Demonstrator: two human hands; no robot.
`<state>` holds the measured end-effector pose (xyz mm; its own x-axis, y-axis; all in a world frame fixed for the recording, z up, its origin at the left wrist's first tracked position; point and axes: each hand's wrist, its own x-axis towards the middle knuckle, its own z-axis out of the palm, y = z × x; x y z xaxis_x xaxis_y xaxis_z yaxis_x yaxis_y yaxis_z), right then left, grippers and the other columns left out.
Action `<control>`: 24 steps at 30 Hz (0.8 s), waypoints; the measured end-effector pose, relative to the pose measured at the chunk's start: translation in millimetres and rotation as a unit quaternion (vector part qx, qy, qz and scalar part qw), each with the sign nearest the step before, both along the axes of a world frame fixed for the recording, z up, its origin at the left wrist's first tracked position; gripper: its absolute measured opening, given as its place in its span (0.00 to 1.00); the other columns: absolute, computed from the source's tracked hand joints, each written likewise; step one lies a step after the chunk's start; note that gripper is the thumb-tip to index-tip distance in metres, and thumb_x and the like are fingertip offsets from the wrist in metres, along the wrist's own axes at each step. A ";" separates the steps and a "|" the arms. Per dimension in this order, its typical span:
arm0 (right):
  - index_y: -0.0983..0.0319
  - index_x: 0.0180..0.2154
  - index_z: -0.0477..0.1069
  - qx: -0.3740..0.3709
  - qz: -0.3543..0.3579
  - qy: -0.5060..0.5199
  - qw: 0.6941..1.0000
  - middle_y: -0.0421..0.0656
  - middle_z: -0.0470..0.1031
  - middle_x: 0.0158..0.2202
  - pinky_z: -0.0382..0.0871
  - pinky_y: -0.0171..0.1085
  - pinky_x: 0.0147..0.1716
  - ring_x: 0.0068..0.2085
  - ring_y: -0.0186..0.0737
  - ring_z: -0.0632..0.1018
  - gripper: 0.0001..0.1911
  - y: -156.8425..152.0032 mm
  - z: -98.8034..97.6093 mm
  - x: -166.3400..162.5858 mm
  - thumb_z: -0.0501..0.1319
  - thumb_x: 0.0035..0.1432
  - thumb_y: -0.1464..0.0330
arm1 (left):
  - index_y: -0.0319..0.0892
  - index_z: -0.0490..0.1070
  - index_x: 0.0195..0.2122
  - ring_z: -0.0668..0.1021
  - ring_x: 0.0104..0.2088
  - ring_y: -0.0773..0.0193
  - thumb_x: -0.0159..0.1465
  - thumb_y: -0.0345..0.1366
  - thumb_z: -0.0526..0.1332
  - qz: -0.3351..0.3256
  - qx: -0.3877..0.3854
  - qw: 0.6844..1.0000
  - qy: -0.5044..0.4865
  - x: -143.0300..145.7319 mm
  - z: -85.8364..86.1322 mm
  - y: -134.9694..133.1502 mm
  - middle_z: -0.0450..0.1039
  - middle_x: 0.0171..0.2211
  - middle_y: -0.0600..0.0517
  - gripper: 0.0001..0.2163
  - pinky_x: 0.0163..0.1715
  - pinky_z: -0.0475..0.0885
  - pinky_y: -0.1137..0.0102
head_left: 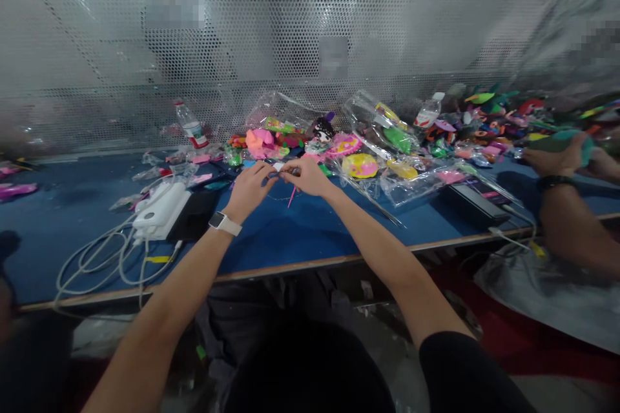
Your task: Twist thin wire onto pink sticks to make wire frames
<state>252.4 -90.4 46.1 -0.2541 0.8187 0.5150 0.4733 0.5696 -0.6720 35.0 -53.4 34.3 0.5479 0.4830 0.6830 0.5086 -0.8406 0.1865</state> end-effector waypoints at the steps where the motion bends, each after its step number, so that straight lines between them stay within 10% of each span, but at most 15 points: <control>1: 0.63 0.38 0.81 -0.001 0.000 0.000 1.000 0.42 0.82 0.30 0.69 0.34 0.31 0.25 0.32 0.75 0.11 -0.3 0.2 -0.1 0.64 0.68 0.64 | 0.42 0.78 0.48 0.80 0.47 0.52 0.75 0.38 0.62 0.003 0.004 1.000 0.001 0.0 -0.7 0.5 0.79 0.48 0.43 0.08 0.48 0.72 0.61; 11: 0.60 0.44 0.83 0.118 -0.044 -0.140 0.982 0.44 0.85 0.39 0.67 0.37 0.39 0.35 0.38 0.79 0.08 8.0 -2.2 6.3 0.65 0.70 0.65 | 0.43 0.80 0.44 0.81 0.45 0.54 0.78 0.44 0.57 -0.019 -0.009 0.998 -0.054 2.6 0.9 -1.8 0.82 0.45 0.44 0.14 0.48 0.72 0.62; 24: 0.58 0.50 0.83 0.183 -0.037 -0.234 0.954 0.45 0.87 0.47 0.72 0.38 0.45 0.48 0.42 0.84 0.11 9.4 -7.3 12.5 0.61 0.75 0.67 | 0.43 0.78 0.40 0.80 0.35 0.58 0.71 0.48 0.61 -0.080 -0.227 0.966 -0.091 0.7 4.0 10.6 0.82 0.35 0.48 0.15 0.38 0.72 0.64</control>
<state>264.9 -81.0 38.8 -0.4753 0.6300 0.6142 0.7207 0.6792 -0.1389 35.7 -42.7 38.3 0.5320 0.6744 0.5120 0.3030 -0.7162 0.6287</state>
